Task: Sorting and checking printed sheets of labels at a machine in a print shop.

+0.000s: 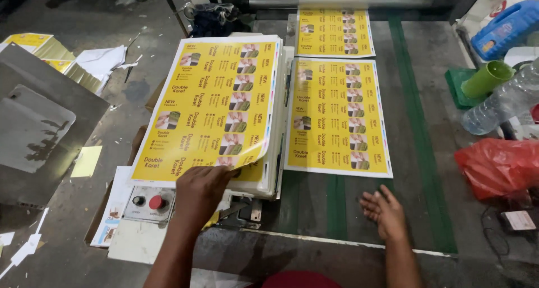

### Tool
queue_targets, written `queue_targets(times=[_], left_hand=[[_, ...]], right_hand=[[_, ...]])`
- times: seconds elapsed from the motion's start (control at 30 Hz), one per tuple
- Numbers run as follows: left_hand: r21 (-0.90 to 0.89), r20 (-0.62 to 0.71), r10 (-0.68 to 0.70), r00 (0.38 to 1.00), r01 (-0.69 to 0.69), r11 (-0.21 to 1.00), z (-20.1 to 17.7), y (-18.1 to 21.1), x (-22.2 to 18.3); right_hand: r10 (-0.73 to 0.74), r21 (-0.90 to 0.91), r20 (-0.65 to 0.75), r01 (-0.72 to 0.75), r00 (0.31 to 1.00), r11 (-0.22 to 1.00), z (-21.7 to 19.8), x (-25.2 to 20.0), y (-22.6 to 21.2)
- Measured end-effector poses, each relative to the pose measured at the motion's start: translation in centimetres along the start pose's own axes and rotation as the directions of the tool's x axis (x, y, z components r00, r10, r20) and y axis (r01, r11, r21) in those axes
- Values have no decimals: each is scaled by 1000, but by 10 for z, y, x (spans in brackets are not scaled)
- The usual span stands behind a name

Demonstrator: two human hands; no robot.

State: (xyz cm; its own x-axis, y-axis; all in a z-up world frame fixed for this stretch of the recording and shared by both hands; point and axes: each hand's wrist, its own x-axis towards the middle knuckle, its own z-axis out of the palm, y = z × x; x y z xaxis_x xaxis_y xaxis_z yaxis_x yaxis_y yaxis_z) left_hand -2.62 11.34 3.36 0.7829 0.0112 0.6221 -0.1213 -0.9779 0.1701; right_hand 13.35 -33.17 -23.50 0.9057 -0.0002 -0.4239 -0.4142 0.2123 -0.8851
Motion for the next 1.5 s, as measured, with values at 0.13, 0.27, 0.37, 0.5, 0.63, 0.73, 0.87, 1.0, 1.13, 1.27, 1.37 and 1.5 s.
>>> queue_targets(times=[0.13,0.27,0.37,0.5,0.63,0.73,0.87,1.0,1.13,1.27,1.37,1.5], left_hand=[[-198,100,-174,980,191,961,-9,-15,6],[-301,-206,-189,960,121,946,-13,3,15],[-207,-300,60,952,-126,970,12,49,10],[-237,-106,254,961,-273,932,58,113,-13],[-363,22,322,947,-292,885,51,147,-15],[-407,98,390,916,-321,855,50,136,-16],[-209,173,284,943,-246,946,48,82,-15],[69,355,-50,934,27,997,45,24,-27],[169,406,-45,913,-27,985,39,-2,-39],[169,382,42,923,-115,979,19,4,-29],[105,265,42,963,-72,992,3,12,-17],[72,72,23,997,-28,997,4,8,-13]], right_hand=[[118,-63,-89,-124,989,990,16,-52,-13],[154,-31,10,-153,988,988,29,-73,-7],[86,-120,158,-68,984,990,60,-88,-14],[-202,-21,581,263,789,965,100,-120,-26],[-128,-11,442,148,888,989,100,-112,0],[-99,233,179,55,979,971,88,-112,-10],[-127,169,45,118,991,979,41,-110,-19],[-169,78,-71,174,983,982,-40,-89,22],[-122,17,-76,124,990,992,-80,-99,20],[-66,-64,-162,56,985,996,-95,-111,19],[-43,-103,-194,23,980,994,-110,-102,41],[-52,-73,-149,42,987,996,-110,-88,66]])
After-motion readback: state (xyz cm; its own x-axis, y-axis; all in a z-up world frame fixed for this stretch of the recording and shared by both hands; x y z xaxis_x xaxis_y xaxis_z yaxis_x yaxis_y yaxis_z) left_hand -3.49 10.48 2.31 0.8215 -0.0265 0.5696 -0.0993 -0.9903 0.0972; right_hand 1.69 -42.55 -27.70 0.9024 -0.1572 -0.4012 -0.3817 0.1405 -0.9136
